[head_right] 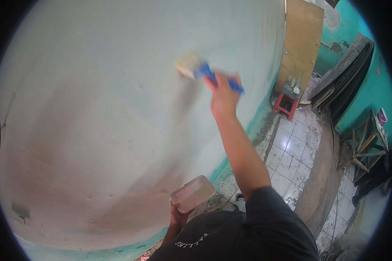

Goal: The person applies paint to a wall with a paint brush, dipping the brush into a plastic container of paint and then spreading it onto the wall in strokes.

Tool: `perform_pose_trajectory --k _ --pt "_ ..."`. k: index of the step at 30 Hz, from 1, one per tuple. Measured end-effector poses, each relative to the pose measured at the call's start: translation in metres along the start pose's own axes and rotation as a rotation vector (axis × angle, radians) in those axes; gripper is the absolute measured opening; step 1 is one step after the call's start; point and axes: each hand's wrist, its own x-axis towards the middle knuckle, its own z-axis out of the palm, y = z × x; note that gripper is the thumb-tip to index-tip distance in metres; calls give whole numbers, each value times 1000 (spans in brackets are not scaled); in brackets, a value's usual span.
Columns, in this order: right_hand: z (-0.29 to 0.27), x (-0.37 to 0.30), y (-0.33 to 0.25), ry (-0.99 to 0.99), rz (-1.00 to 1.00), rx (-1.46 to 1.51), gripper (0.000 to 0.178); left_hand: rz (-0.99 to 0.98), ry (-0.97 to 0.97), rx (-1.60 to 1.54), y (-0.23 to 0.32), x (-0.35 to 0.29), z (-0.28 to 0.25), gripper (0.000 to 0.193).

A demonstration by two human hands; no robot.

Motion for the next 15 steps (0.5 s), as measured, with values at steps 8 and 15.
perform_pose_trajectory --k 8,15 --pt "-211 -84 74 395 359 -511 25 30 109 42 14 -8 -9 66" --pt "16 21 -24 -19 60 -391 17 25 112 7 8 -10 -6 64"
